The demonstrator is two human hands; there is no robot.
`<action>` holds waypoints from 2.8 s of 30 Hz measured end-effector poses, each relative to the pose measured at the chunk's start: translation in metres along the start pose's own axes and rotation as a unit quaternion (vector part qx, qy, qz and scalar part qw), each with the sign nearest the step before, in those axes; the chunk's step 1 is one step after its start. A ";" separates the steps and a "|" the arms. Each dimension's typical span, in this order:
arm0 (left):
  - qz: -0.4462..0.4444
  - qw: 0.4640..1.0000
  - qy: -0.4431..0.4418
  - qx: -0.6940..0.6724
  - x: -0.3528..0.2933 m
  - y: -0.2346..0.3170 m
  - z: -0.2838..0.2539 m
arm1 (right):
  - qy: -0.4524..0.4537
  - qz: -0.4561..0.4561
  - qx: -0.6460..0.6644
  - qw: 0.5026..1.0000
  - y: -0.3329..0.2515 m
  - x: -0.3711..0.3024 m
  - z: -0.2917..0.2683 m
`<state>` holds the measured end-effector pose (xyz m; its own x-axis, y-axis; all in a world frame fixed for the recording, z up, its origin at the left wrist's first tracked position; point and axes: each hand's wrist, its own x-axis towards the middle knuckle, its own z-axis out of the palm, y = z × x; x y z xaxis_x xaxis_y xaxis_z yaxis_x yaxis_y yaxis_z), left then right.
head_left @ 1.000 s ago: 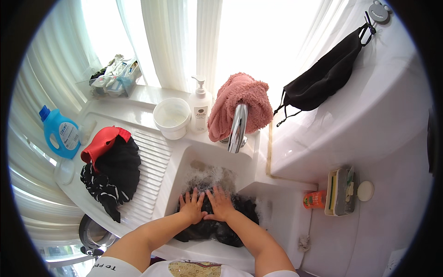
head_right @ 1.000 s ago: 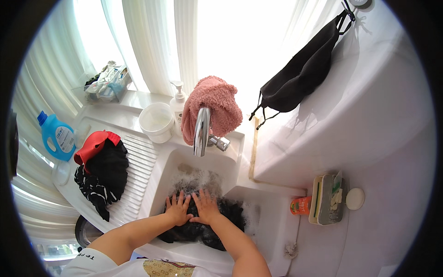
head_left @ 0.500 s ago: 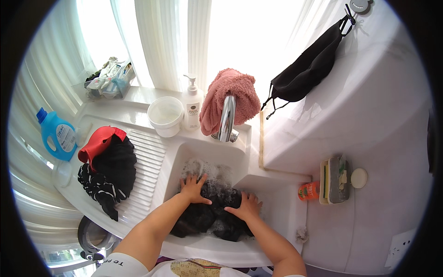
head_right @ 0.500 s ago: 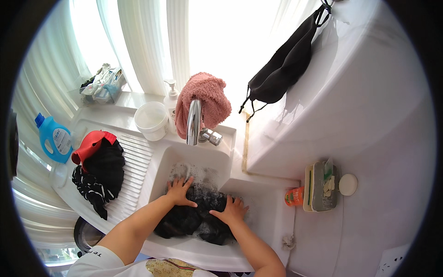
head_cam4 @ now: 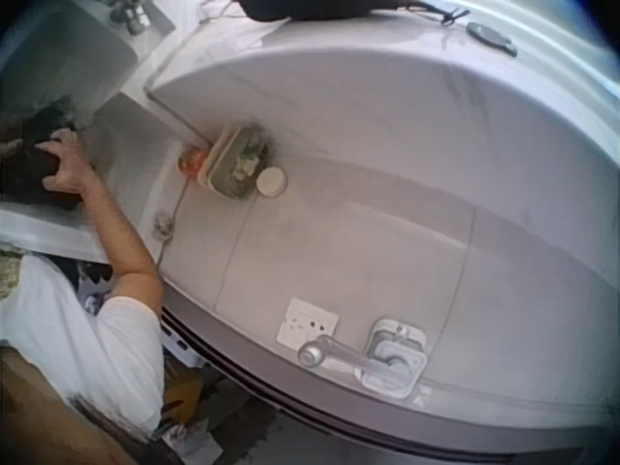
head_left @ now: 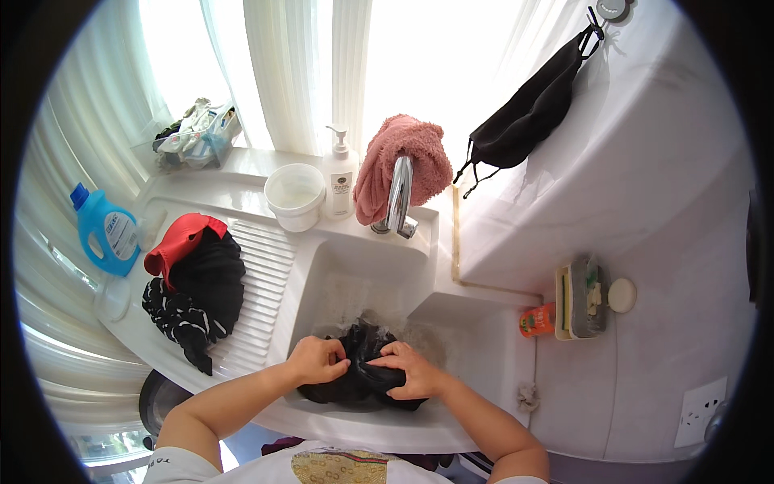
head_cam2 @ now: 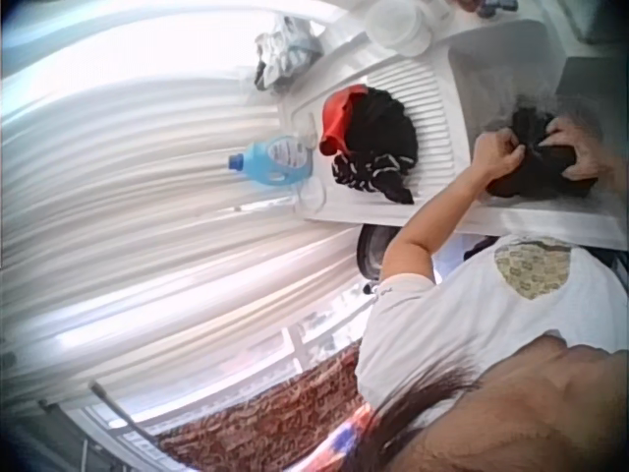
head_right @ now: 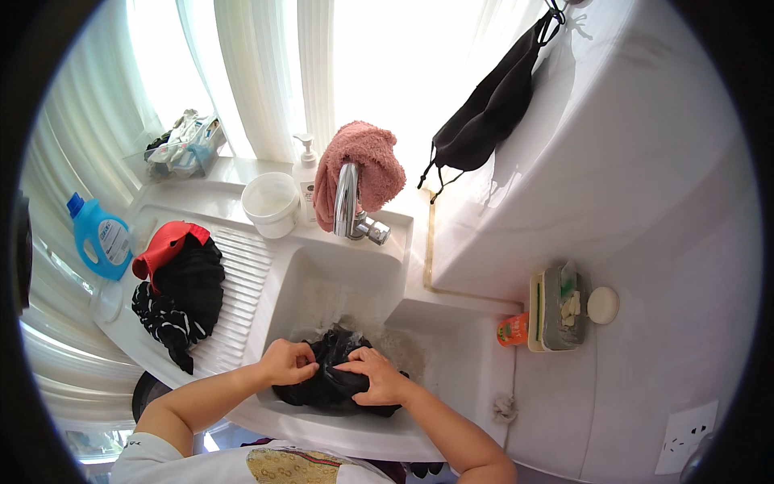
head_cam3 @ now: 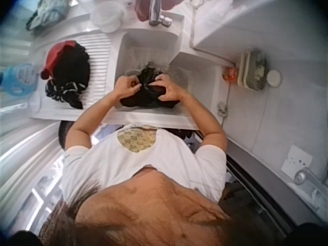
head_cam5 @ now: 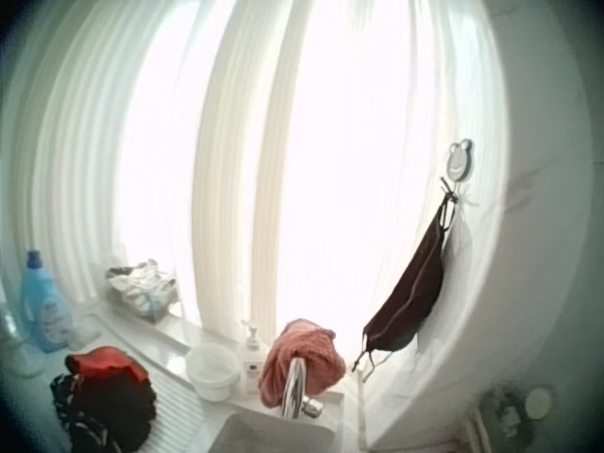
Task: The person scrubs a black garment in a sink with soapy water, rinses the fabric under a running tap, and wrings the water out of the garment.
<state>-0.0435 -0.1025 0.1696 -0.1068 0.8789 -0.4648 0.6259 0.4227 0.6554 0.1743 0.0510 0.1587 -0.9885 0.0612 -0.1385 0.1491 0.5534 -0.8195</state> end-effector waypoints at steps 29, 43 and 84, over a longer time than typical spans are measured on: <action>0.301 0.910 0.224 0.178 0.047 0.002 0.067 | 0.274 0.174 0.029 0.945 0.094 0.059 0.000; -0.025 0.971 0.019 0.236 0.033 -0.002 0.090 | -0.033 0.189 -0.256 0.948 0.028 -0.006 0.085; 0.025 0.968 0.188 0.166 0.025 0.002 0.040 | 0.051 0.222 -0.175 0.958 0.016 0.000 0.064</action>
<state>-0.0138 -0.0884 0.1351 -0.3052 0.9409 -0.1468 0.8448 0.3386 0.4143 0.1782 0.0069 0.1098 -0.8297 0.4262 -0.3606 0.5551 0.6980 -0.4524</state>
